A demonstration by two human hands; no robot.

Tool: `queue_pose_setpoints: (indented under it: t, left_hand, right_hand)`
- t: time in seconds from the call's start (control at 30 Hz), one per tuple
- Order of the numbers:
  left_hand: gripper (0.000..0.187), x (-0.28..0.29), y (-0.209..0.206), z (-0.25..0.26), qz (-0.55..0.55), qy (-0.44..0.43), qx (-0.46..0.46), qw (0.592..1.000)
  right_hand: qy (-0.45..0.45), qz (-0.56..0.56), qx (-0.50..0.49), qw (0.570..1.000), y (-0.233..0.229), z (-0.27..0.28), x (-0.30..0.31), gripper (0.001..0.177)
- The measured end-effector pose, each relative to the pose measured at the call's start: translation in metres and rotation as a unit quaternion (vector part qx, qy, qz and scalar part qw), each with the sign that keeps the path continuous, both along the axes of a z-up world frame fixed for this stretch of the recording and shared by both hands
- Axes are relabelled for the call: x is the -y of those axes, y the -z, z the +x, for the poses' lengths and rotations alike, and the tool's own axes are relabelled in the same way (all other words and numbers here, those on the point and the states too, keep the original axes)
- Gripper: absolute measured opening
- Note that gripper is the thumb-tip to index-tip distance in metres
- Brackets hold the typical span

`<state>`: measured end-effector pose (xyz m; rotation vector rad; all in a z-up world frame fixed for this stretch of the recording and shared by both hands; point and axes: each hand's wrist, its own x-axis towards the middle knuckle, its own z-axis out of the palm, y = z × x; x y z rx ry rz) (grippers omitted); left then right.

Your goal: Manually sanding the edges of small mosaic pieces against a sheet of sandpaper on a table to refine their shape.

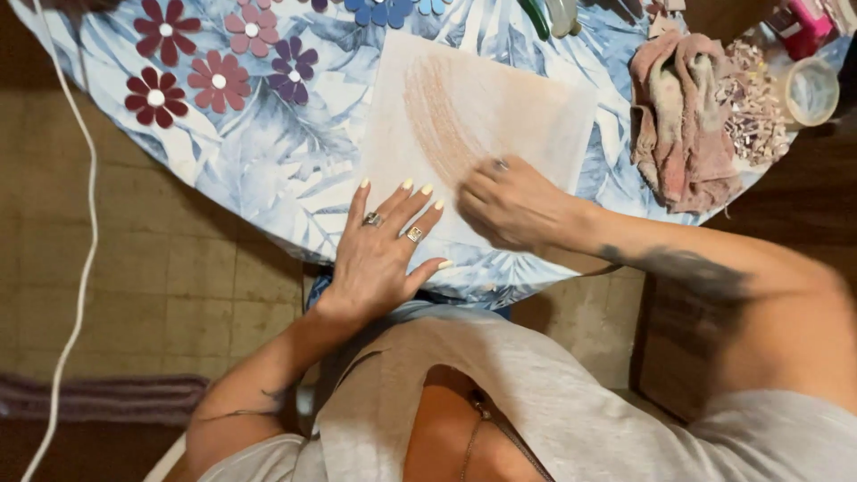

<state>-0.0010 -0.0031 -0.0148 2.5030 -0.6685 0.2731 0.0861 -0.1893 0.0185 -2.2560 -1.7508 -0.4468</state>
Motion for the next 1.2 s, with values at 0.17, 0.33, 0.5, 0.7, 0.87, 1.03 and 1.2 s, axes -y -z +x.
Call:
queue_pose_setpoints:
  t: [0.17,0.33,0.5,0.7,0.87,1.03,1.2]
  left_hand:
    - [0.049,0.004,-0.011,-0.001,0.004,-0.003,-0.011,1.0]
    - [0.044,0.023,-0.022,0.005,-0.036,-0.037,0.002,0.999]
    - [0.039,0.037,-0.039,0.025,-0.25,-0.053,-0.003,0.967]
    - [0.027,0.037,-0.044,0.043,-0.295,-0.038,-0.009,0.955]
    - [0.018,0.034,-0.051,0.048,-0.322,0.0,-0.017,0.946]
    - [0.015,0.037,-0.054,0.043,-0.337,0.001,-0.035,0.941]
    - [0.015,0.039,-0.055,0.037,-0.357,-0.01,-0.035,0.934]
  right_hand:
    - [-0.003,-0.091,-0.005,0.996,-0.016,0.007,0.057,0.015]
    - [0.103,0.086,-0.344,0.929,-0.017,-0.006,0.037,0.018]
    - [0.227,0.383,-0.606,0.659,-0.015,-0.037,-0.004,0.022]
    - [0.231,0.466,-0.61,0.598,-0.026,-0.045,-0.022,0.026]
    - [0.217,0.502,-0.622,0.561,-0.03,-0.046,-0.024,0.028]
    - [0.212,0.481,-0.649,0.549,-0.022,-0.047,-0.016,0.032]
    - [0.223,0.441,-0.632,0.597,-0.023,-0.047,-0.012,0.03]
